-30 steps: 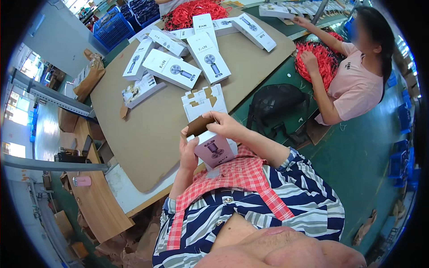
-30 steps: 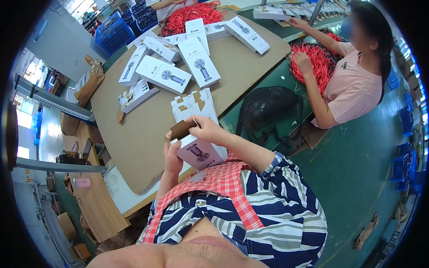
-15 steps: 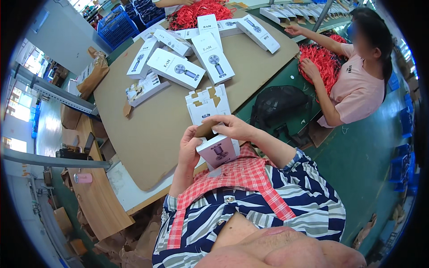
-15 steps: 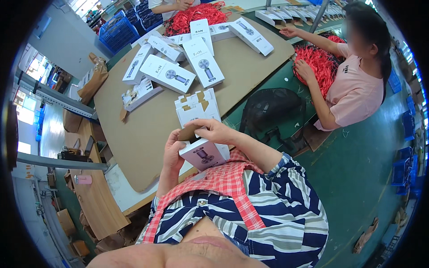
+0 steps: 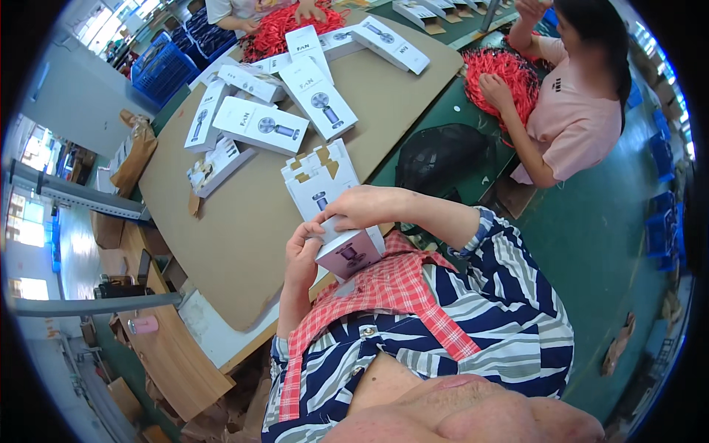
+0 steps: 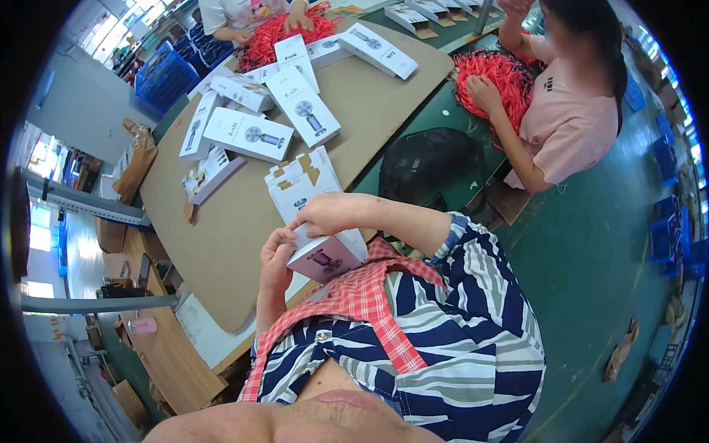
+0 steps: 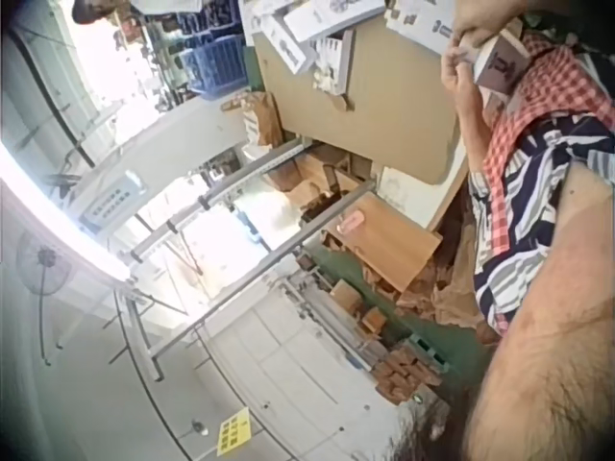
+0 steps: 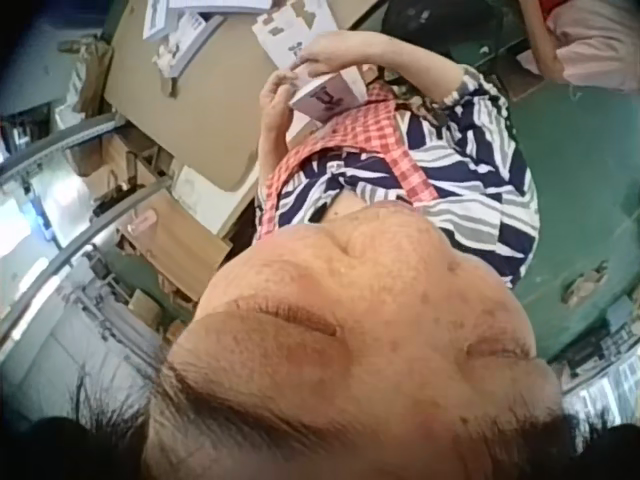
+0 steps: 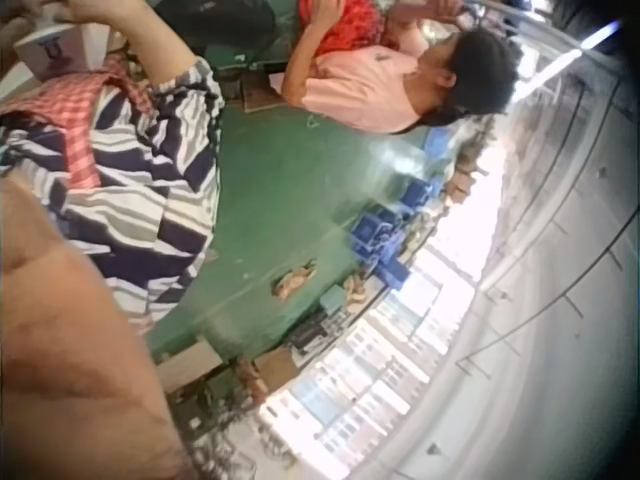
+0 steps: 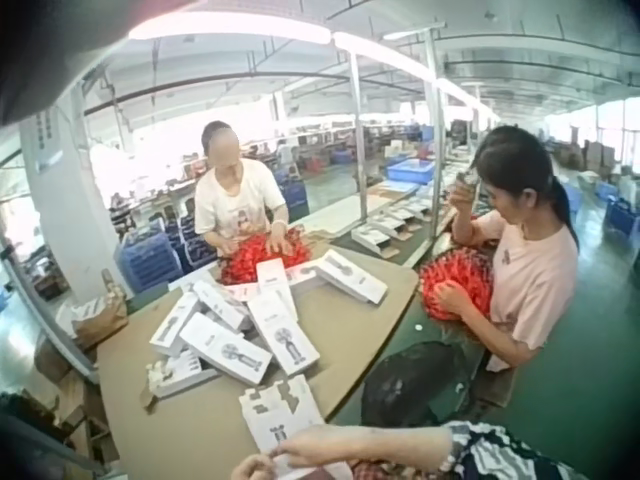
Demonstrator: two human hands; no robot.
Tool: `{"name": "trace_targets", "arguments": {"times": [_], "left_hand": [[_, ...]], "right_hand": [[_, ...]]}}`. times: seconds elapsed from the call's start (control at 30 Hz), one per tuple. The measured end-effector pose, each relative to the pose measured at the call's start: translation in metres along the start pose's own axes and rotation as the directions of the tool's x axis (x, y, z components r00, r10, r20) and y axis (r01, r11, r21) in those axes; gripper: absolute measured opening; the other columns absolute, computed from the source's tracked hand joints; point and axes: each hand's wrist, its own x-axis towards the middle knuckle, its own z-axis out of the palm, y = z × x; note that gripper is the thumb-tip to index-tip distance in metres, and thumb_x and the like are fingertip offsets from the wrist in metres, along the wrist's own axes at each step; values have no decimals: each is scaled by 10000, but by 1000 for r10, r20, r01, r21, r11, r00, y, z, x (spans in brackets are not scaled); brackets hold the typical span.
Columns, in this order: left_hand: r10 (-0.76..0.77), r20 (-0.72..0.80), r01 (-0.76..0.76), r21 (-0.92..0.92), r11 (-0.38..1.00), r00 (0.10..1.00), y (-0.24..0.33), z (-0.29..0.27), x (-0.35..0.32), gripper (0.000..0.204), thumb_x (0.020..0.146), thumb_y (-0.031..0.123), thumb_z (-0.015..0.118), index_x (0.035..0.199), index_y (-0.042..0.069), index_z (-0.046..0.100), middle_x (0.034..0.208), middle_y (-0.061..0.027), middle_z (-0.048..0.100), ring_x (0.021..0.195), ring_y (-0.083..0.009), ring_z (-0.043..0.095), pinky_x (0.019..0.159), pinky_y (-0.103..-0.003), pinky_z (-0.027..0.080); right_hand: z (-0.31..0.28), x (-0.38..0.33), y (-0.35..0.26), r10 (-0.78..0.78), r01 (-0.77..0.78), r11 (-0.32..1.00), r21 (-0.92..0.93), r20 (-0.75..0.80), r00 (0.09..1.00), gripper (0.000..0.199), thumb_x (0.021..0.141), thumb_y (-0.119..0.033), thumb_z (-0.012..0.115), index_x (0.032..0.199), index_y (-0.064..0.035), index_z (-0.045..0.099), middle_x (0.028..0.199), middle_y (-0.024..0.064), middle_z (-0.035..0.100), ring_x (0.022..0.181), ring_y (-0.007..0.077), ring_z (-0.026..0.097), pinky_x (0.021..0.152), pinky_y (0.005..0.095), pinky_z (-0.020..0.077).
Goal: The person takes flat cardboard packaging boxes from a stack and folds them into shape by hand.
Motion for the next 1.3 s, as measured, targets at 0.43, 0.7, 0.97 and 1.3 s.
{"name": "trace_targets", "arguments": {"times": [0.43, 0.7, 0.97, 1.3], "left_hand": [[528, -507, -547, 127, 828, 682, 4, -32, 15, 275, 945, 83, 391, 1194, -1, 473, 1206, -112, 526, 1136, -199, 483, 957, -338, 383], [298, -526, -146, 311, 939, 797, -27, -60, 63, 448, 918, 144, 458, 1335, 9, 368, 1356, -140, 407, 1255, -272, 393, 998, -359, 339], [359, -367, 82, 788, 610, 858, -47, -48, 96, 630, 893, 207, 523, 1385, -54, 227, 1374, -304, 322, 1313, -363, 307, 1063, -397, 268], [219, -8, -204, 336, 920, 976, 10, -23, -4, 394, 796, -4, 604, 1169, -11, 476, 1069, -80, 548, 1018, -136, 520, 884, -285, 418]], "right_hand": [[-36, 5, 80, 130, 336, 799, 498, -689, 713, 541, 819, -264, 672, 1264, -34, 470, 1078, 117, 603, 942, 188, 589, 830, 318, 480], [54, 61, 170, 492, -196, 863, 466, -684, 539, 697, 810, -404, 587, 1203, 149, 428, 1162, 364, 504, 1127, 452, 491, 984, 420, 382], [75, 87, 112, 396, -230, 917, 326, -678, 619, 551, 841, -249, 594, 1221, 71, 355, 1156, 318, 501, 1143, 427, 469, 972, 439, 373], [38, 10, 45, 145, 293, 639, 711, -486, 862, 435, 881, -293, 586, 1247, -69, 515, 1039, 90, 640, 864, 125, 589, 776, 261, 471]]}}
